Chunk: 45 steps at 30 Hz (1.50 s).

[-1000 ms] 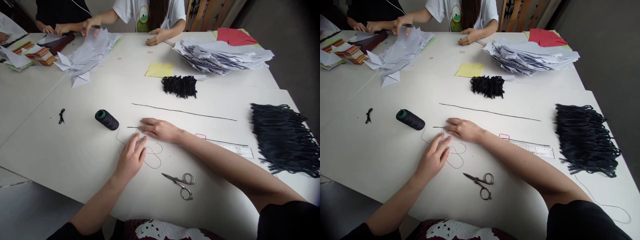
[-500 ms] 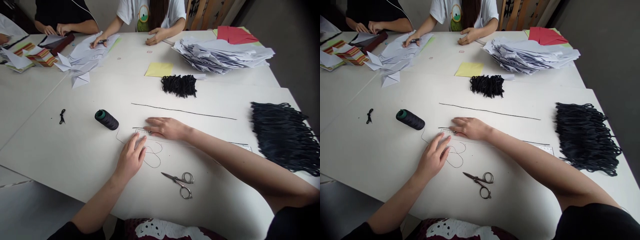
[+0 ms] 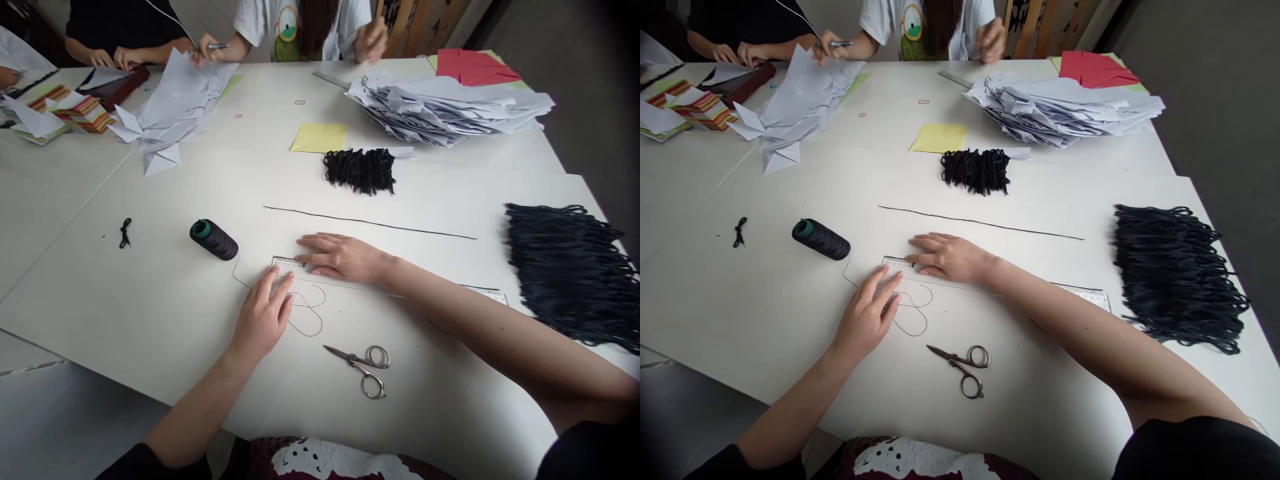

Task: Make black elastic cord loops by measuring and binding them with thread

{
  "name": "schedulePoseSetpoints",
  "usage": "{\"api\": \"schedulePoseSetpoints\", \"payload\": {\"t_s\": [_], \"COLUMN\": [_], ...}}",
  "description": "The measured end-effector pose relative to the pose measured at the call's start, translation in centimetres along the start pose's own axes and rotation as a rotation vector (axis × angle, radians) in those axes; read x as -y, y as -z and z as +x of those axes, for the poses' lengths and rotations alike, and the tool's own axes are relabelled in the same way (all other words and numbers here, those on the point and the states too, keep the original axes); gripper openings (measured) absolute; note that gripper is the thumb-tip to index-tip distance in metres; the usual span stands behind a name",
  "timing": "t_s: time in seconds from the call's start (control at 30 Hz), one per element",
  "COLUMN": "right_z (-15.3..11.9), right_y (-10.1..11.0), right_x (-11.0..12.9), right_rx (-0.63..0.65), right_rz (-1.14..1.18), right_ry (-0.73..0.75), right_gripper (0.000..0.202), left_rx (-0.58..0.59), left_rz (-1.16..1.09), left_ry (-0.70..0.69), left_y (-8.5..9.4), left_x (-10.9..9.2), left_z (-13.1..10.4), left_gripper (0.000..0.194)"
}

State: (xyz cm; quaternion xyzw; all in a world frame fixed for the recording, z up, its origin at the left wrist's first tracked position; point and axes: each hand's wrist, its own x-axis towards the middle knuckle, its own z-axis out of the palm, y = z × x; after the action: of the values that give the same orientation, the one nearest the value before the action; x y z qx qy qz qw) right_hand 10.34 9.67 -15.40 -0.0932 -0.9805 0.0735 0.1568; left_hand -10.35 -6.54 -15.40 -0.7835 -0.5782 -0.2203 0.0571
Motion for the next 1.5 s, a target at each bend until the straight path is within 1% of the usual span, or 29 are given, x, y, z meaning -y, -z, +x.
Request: {"api": "schedulePoseSetpoints", "payload": {"t_s": [0.2, 0.5, 0.6, 0.7, 0.83, 0.9, 0.97, 1.07, 1.17, 1.23, 1.3, 1.4, 1.5], "right_z": [-0.6, -0.7, -0.7, -0.4, 0.5, 1.0, 1.3, 1.5, 1.6, 1.4, 0.5, -2.3, -5.9], "right_y": [0.1, 0.0, 0.2, 0.4, 0.3, 0.2, 0.1, 0.0, 0.0, 0.4, 1.0, 1.7, 1.3], "right_x": [-0.2, -0.2, -0.1, 0.4, 1.2, 1.4, 1.4, 1.1, 1.1, 1.9, 3.6, 7.4, 11.2], "right_rx": [-0.008, -0.023, -0.008, 0.019, 0.013, 0.002, -0.003, -0.002, 0.012, 0.021, 0.017, 0.017, 0.054], "right_rz": [0.012, 0.007, -0.002, -0.02, -0.082, -0.103, -0.11, -0.119, -0.144, -0.194, -0.254, -0.319, -0.382], "right_ry": [0.003, 0.011, 0.005, -0.037, -0.179, -0.215, -0.214, -0.211, -0.217, -0.247, -0.303, -0.405, -0.559], "right_gripper": [0.043, 0.043, 0.043, 0.044, 0.05, 0.051, 0.051, 0.051, 0.05, 0.052, 0.057, 0.063, 0.067], "left_rx": [0.014, 0.015, 0.019, 0.019, 0.004, -0.023, -0.031, 0.034, 0.112, 0.138, 0.151, 0.198, 0.278], "left_rz": [-0.003, 0.008, 0.013, 0.017, 0.06, 0.114, 0.163, 0.224, 0.294, 0.322, 0.327, 0.292, 0.211], "left_ry": [0.01, 0.013, 0.014, 0.015, 0.045, 0.104, 0.173, 0.238, 0.261, 0.255, 0.257, 0.288, 0.38], "left_y": [-0.1, 0.0, 0.0, -0.1, 0.2, 0.4, 0.6, 0.5, 0.3, 0.3, 0.2, -0.1, -0.8], "left_x": [0.0, -0.1, -0.1, -0.2, -0.5, -0.5, -0.3, 0.0, 0.1, 0.2, 0.7, 1.9, 3.0], "left_z": [-0.1, 0.0, 0.0, 0.0, 0.1, 0.5, 1.2, 2.9, 4.6, 5.6, 6.5, 8.0, 9.6], "left_gripper": [0.039, 0.038, 0.038, 0.038, 0.034, 0.032, 0.037, 0.046, 0.049, 0.051, 0.051, 0.052, 0.057]}}
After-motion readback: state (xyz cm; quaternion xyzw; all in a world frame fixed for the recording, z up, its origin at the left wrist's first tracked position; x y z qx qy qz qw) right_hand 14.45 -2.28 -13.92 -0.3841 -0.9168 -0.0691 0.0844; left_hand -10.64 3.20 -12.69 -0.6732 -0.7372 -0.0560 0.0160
